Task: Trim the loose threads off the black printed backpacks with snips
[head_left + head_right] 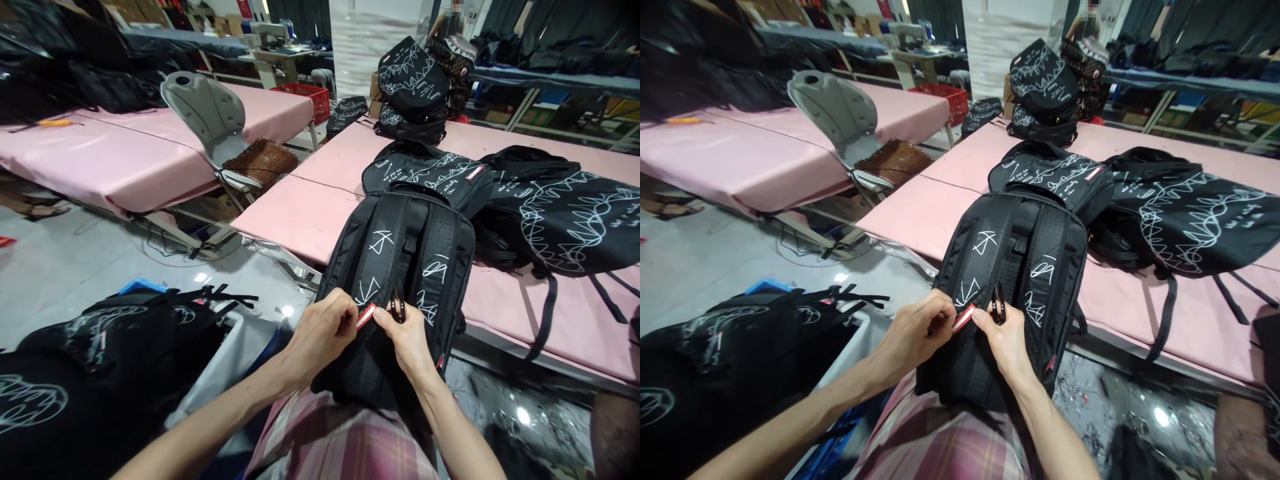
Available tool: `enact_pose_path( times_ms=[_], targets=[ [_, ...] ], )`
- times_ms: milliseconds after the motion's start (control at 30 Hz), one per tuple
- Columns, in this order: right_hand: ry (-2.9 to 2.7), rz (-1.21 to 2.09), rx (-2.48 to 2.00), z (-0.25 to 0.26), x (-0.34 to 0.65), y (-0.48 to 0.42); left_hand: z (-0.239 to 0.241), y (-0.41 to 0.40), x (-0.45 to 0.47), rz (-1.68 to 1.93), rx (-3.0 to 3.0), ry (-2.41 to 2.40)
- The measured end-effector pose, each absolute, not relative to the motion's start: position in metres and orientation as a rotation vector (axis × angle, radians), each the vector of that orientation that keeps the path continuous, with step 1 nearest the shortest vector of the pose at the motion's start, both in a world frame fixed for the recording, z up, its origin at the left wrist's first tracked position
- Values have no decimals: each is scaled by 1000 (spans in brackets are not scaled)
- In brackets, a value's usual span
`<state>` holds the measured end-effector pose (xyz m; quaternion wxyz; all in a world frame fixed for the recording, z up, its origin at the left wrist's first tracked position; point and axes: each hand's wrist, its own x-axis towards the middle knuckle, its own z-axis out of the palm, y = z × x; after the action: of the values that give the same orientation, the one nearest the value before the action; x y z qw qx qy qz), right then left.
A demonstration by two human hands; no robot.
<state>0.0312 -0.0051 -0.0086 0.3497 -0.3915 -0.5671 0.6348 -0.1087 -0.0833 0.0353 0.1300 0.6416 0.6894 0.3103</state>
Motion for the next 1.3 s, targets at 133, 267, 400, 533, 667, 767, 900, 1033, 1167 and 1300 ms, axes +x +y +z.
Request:
enact_pose_path(
  times_ms=[133,267,400,533,667,767,900,1033,1167,1300],
  targets=[
    [-1437,1673,-1012,-11,32,-4,37,-93,-119,959,1838,1894],
    [-1441,1687,-1006,-9,31,-4,39,-95,-125,892,1919,2002],
    [-1461,1670,-995,-7,31,-5,32,-89,-120,996,2113,2047],
    [-1487,1646,-1009,-8,32,-5,29,-85,-116,999,2267,2001],
    [-1520,1598,-1030,-8,31,-5,39,-86,-117,817,2422,2000],
    [-1542,1577,-1051,-7,30,-5,43,-85,-118,649,2563,1955],
    [-1535,1586,-1051,-8,30,-5,37,-79,-115,481,2684,1984],
    [-1502,1631,-1024,-11,31,-5,36,-75,-114,413,2356,2090],
    [-1465,1667,-1021,-11,33,-4,45,-85,-127,500,2127,1874],
    [-1460,1689,-1020,-8,33,-3,53,-97,-143,361,2064,1741]
  ],
)
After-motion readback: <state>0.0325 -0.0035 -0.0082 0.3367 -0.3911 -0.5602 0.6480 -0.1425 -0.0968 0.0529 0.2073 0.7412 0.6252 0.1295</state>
